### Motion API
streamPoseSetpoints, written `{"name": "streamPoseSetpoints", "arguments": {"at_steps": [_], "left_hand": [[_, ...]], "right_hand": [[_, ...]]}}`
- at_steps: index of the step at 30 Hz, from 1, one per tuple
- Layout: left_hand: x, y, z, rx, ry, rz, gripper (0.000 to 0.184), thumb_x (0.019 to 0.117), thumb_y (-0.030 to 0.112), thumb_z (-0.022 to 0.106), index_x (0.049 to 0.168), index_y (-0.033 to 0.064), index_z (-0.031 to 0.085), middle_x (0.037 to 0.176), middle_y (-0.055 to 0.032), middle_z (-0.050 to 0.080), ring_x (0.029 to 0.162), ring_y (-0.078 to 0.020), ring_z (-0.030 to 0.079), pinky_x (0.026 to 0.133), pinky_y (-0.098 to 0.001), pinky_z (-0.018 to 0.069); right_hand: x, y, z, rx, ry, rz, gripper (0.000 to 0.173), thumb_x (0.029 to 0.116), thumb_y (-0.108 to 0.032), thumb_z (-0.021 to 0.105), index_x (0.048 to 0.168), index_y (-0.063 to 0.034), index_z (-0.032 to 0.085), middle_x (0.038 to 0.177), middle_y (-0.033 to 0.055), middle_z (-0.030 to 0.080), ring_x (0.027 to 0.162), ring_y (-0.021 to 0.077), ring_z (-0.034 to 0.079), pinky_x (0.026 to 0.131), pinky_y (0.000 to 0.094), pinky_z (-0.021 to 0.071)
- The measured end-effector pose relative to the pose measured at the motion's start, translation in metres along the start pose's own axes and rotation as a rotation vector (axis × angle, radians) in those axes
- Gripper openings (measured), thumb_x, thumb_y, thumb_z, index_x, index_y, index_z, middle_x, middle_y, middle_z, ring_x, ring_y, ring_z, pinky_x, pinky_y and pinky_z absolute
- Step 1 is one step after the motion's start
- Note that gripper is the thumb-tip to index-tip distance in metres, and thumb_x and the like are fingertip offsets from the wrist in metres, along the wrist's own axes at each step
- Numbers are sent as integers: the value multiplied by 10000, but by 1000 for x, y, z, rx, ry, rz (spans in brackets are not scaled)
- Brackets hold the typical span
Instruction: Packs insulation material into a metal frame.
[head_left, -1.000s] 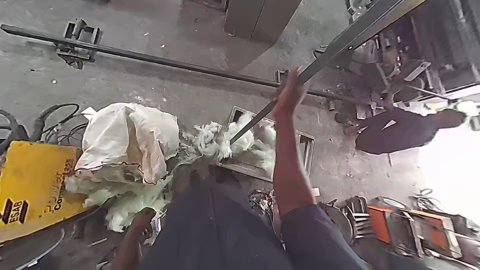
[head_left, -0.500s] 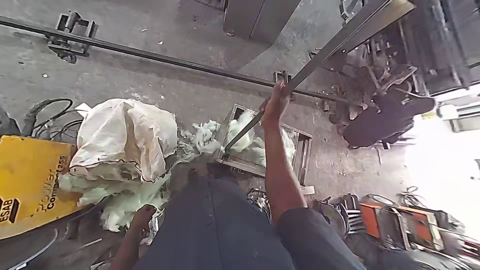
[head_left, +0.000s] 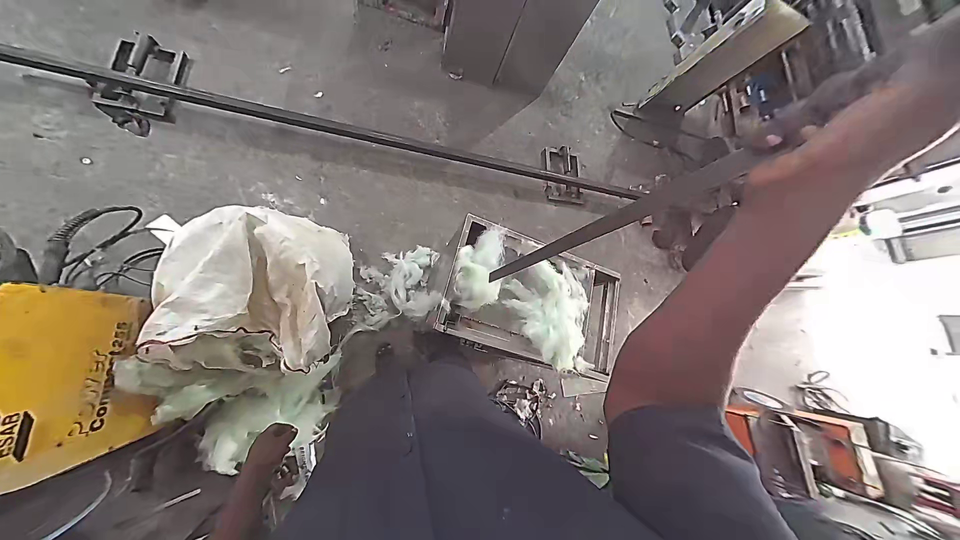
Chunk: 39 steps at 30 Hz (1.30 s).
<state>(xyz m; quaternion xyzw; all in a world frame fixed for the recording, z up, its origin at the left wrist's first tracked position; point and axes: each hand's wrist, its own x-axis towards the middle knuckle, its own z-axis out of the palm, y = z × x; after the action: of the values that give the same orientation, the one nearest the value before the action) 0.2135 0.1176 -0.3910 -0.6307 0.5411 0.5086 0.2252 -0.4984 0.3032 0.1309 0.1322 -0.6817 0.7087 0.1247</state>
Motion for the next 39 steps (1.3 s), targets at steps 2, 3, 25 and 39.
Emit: {"name": "streamPoseSetpoints", "arguments": {"at_steps": [2,3,25,39], "left_hand": [[5,-2,8,12,-21,11,353,1036,280,631,1282,27,650,1179,-262,689,1001,-415,699,863,-634,562],[6,-1,10,27,-32,30,347,1032,266,641,1264,8,657,1151,-270,690,988,-412,692,880,-628,550],[4,67,33,133,-78,61,356,1038,300,621,1273,36,656,1190,-239,695,1029,-392,703,895,-618,560],[-43,90,11,104,19,7,352,1038,307,609,1278,52,649,1172,-222,695,978,-371,705,872,-602,568]], "right_hand": [[-16,26,3,-33,67,6,365,1100,-456,429,1063,-119,565,694,-12,532,529,115,516,493,316,494],[-29,44,8,-30,81,10,373,1100,-454,427,1060,-111,571,706,-6,533,535,120,514,504,324,495],[-93,56,40,390,-160,44,509,1137,-386,260,691,-194,414,476,-70,345,387,56,360,401,228,357],[-211,303,50,140,-239,330,217,1033,-248,576,877,-100,601,704,-2,586,694,145,613,748,378,564]]}}
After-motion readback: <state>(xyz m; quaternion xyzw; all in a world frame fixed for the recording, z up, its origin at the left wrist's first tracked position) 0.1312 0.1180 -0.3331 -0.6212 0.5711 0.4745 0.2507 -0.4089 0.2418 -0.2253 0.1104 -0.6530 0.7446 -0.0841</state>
